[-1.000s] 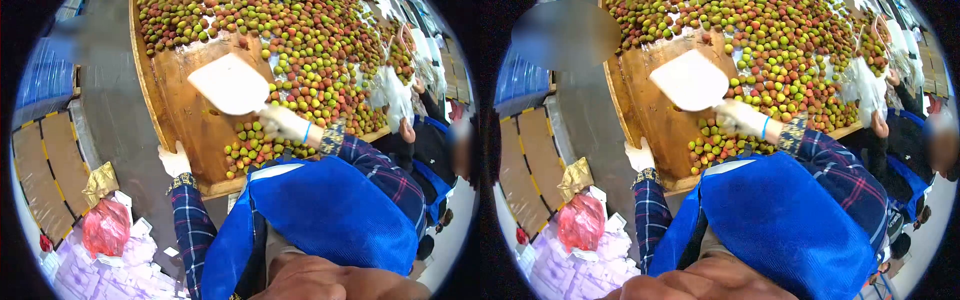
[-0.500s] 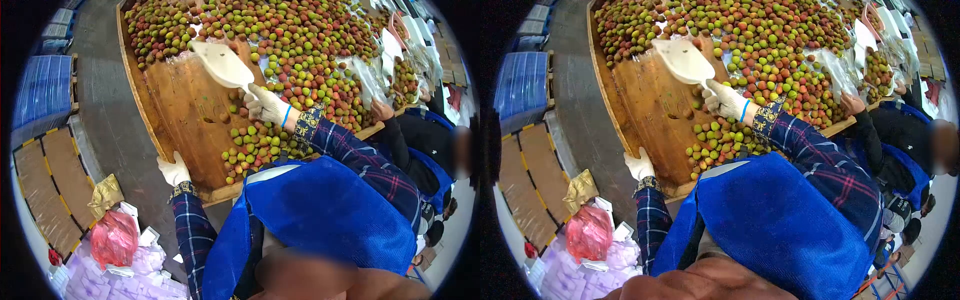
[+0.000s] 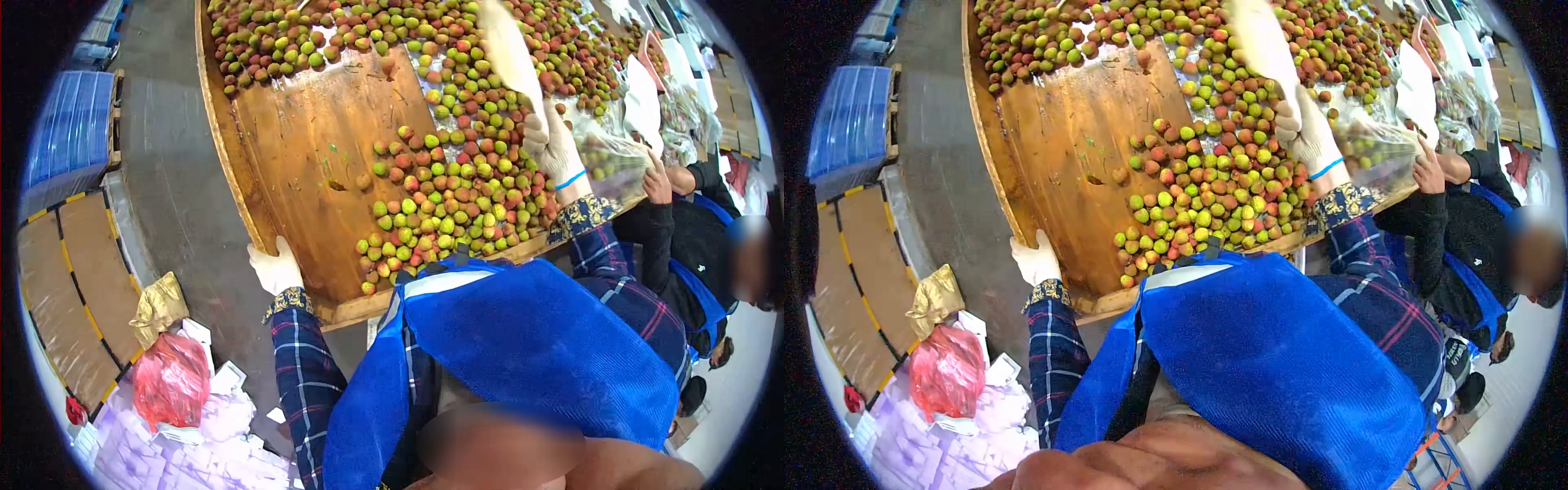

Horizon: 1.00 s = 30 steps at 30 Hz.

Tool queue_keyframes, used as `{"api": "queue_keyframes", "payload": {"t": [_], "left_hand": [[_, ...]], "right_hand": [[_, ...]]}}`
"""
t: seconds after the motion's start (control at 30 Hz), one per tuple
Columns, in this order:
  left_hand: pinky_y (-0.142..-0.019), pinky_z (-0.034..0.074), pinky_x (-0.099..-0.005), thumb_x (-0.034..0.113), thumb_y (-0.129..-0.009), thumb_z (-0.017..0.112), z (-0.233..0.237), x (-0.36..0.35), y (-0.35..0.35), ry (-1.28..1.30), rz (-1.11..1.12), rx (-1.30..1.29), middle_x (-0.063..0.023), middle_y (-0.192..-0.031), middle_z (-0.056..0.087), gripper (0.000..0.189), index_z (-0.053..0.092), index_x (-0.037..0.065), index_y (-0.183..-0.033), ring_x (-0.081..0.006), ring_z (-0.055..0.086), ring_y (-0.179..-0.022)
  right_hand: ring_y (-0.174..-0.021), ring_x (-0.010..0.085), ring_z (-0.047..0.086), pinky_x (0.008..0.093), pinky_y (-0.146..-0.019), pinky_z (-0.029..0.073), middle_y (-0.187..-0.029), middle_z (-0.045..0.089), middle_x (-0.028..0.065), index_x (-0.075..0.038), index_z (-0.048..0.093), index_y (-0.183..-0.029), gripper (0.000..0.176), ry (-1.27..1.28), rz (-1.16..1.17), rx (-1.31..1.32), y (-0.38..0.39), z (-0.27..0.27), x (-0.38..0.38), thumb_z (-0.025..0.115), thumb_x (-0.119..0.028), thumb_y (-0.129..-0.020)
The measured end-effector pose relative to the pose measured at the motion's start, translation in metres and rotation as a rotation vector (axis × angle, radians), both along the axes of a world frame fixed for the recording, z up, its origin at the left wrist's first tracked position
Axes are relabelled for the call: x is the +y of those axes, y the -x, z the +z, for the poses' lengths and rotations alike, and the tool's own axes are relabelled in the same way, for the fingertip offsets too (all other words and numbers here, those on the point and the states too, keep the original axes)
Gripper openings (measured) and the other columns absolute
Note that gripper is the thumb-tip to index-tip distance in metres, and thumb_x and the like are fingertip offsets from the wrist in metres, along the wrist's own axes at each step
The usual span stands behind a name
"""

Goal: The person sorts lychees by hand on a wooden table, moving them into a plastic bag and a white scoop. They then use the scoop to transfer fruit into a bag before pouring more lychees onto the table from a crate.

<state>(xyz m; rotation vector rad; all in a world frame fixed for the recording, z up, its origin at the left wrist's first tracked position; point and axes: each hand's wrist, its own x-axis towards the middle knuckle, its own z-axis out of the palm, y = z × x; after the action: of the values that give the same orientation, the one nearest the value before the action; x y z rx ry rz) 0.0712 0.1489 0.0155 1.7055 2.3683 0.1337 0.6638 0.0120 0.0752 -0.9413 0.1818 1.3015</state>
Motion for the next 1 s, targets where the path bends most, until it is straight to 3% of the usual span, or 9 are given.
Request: {"api": "queue_keyframes", "payload": {"t": [0.1, 0.2, 0.23, 0.4, 0.67, 0.77, 0.87, 0.93, 1.0], "left_hand": [[-0.112, 0.053, -0.0508, 0.047, -0.095, 0.075, -0.002, 0.0, 0.002, -0.007, 0.001, 0.009, -0.0308, -0.146, 0.061, 0.084, 0.049, -0.005, -0.155, -0.0465, 0.064, -0.131], [-0.111, 0.053, -0.0507, 0.047, -0.094, 0.075, 0.0, 0.0, 0.0, -0.015, 0.003, -0.007, -0.0309, -0.146, 0.061, 0.084, 0.049, -0.005, -0.155, -0.0466, 0.064, -0.131], [-0.111, 0.053, -0.0507, 0.047, -0.094, 0.075, -0.002, 0.0, 0.002, -0.017, 0.004, -0.012, -0.0309, -0.146, 0.061, 0.084, 0.049, -0.005, -0.155, -0.0466, 0.064, -0.131], [-0.111, 0.053, -0.0501, 0.047, -0.093, 0.075, -0.006, 0.002, 0.007, -0.019, 0.007, -0.037, -0.0307, -0.145, 0.062, 0.084, 0.05, -0.004, -0.155, -0.0464, 0.064, -0.13], [-0.109, 0.054, -0.0508, 0.046, -0.092, 0.075, -0.002, 0.0, 0.003, -0.041, -0.003, -0.019, -0.0303, -0.142, 0.063, 0.083, 0.05, -0.004, -0.154, -0.0468, 0.066, -0.127], [-0.109, 0.054, -0.051, 0.046, -0.093, 0.075, -0.006, 0.001, 0.005, -0.054, -0.017, -0.008, -0.0301, -0.141, 0.064, 0.082, 0.051, -0.004, -0.153, -0.0467, 0.066, -0.126], [-0.108, 0.054, -0.051, 0.045, -0.093, 0.075, -0.005, 0.0, 0.004, -0.05, -0.013, 0.005, -0.0303, -0.141, 0.064, 0.082, 0.051, -0.005, -0.153, -0.0465, 0.066, -0.126], [-0.108, 0.054, -0.051, 0.045, -0.094, 0.075, -0.004, 0.001, 0.002, -0.037, 0.0, 0.002, -0.0304, -0.141, 0.064, 0.081, 0.051, -0.005, -0.153, -0.0464, 0.066, -0.126], [-0.109, 0.054, -0.0508, 0.046, -0.094, 0.075, -0.006, 0.001, 0.004, -0.032, 0.0, 0.015, -0.0299, -0.142, 0.064, 0.081, 0.051, -0.005, -0.153, -0.0462, 0.066, -0.127]], "right_hand": [[-0.055, 0.0057, 0.046, 0.0266, -0.046, 0.038, -0.077, 0.056, -0.0028, -0.005, 0.064, -0.121, 0.041, 0.382, 0.642, -0.838, 0.028, 0.077, 0.038, 0.06, -0.044, -0.11], [-0.054, 0.0057, 0.053, 0.0245, -0.046, 0.043, -0.077, 0.061, -0.0021, -0.001, 0.065, -0.136, 0.051, 0.469, 1.119, -0.98, 0.026, 0.107, 0.076, 0.06, -0.044, -0.11], [-0.051, 0.0058, 0.051, 0.0242, -0.044, 0.04, -0.075, 0.06, -0.0032, -0.001, 0.067, -0.131, 0.047, 0.404, 1.222, -0.916, 0.011, 0.087, 0.086, 0.059, -0.042, -0.11], [-0.051, 0.0055, 0.045, 0.0229, -0.041, 0.034, -0.071, 0.058, -0.004, -0.006, 0.068, -0.108, 0.033, 0.468, 1.133, -0.584, 0.037, 0.063, 0.102, 0.06, -0.038, -0.111], [-0.052, 0.0054, 0.047, 0.0214, -0.041, 0.036, -0.082, 0.064, -0.0009, -0.002, 0.062, -0.123, 0.041, 0.414, 0.887, -0.376, 0.067, 0.017, 0.108, 0.063, -0.042, -0.112], [-0.054, 0.0046, 0.047, 0.0213, -0.043, 0.036, -0.089, 0.063, 0.0031, -0.002, 0.056, -0.127, 0.039, 0.374, 0.619, -0.212, 0.07, 0.01, 0.111, 0.062, -0.038, -0.113], [-0.057, 0.0046, 0.046, 0.0206, -0.045, 0.035, -0.089, 0.062, 0.0027, -0.004, 0.053, -0.13, 0.04, 0.123, 0.392, -0.104, 0.042, 0.008, 0.084, 0.063, -0.038, -0.113], [-0.056, 0.0047, 0.045, 0.0206, -0.045, 0.034, -0.087, 0.061, 0.0006, -0.005, 0.056, -0.127, 0.037, 0.161, 0.417, -0.1, 0.03, 0.025, 0.076, 0.064, -0.038, -0.112], [-0.055, 0.0059, 0.046, 0.0226, -0.045, 0.035, -0.085, 0.061, -0.0005, -0.006, 0.059, -0.123, 0.037, 0.381, 0.691, -0.468, 0.027, 0.053, 0.073, 0.061, -0.041, -0.112]]}}
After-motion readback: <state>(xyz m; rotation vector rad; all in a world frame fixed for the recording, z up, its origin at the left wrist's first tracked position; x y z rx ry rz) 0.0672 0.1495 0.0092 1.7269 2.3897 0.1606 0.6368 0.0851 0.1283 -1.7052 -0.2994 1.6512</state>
